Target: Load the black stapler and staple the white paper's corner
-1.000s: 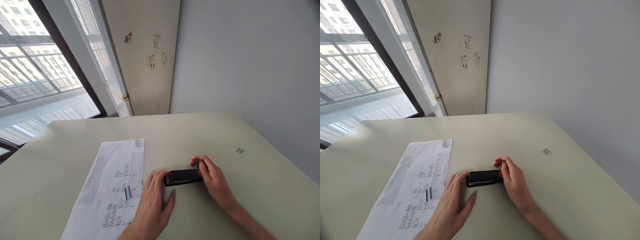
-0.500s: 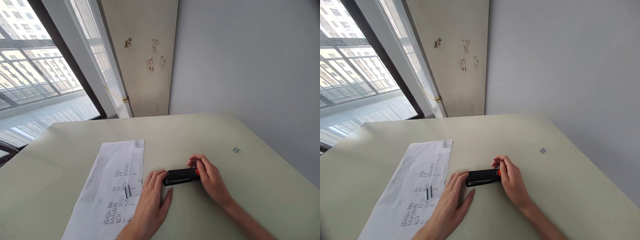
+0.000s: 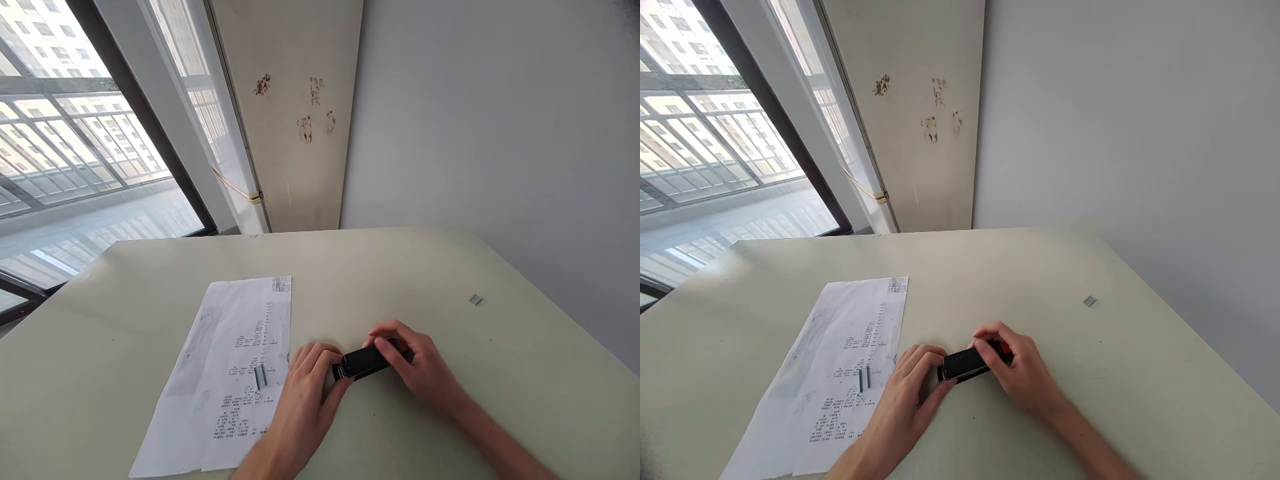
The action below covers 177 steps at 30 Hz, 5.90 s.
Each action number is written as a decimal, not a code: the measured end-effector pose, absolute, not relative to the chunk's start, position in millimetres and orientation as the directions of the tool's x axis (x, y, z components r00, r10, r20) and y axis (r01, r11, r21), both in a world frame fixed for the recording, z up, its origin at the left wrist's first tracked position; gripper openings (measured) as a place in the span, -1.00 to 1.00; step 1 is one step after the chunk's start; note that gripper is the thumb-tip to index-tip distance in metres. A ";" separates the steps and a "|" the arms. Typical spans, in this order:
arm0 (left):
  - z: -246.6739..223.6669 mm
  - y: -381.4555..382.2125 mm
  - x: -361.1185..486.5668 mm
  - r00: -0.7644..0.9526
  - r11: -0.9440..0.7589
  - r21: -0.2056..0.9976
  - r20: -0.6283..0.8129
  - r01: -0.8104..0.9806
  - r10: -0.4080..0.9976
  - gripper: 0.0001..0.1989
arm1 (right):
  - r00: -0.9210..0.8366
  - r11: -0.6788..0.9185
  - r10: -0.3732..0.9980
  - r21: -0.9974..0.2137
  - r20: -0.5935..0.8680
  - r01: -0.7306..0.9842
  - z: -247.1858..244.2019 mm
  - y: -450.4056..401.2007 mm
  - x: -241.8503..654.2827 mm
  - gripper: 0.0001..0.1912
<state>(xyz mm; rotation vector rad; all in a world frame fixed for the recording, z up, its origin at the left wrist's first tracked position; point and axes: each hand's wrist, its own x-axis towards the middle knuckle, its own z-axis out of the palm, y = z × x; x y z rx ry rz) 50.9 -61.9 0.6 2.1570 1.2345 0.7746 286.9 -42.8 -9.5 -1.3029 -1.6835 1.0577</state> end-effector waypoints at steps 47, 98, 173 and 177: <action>42.7 -22.4 -99.0 0.591 -0.429 0.627 -0.062 0.650 0.804 -0.69 | -0.273 0.152 0.962 -0.845 0.007 0.512 -2.3 -39.8 305.8 -0.69; 17.9 -32.5 -57.4 0.278 -0.286 0.616 0.113 0.734 0.954 -0.72 | -0.289 0.197 0.956 -0.819 0.039 0.540 -2.7 -40.5 304.2 -0.72; 8.5 -40.1 25.7 0.437 -0.460 0.618 0.202 0.637 0.877 -0.76 | -0.334 0.255 0.940 -0.799 0.072 0.544 -3.6 -40.0 304.9 -0.71; 5.4 -39.4 26.0 0.443 -0.475 0.606 0.216 0.638 0.870 -0.77 | -0.343 0.266 0.936 -0.795 0.078 0.545 -4.6 -39.6 305.6 -0.72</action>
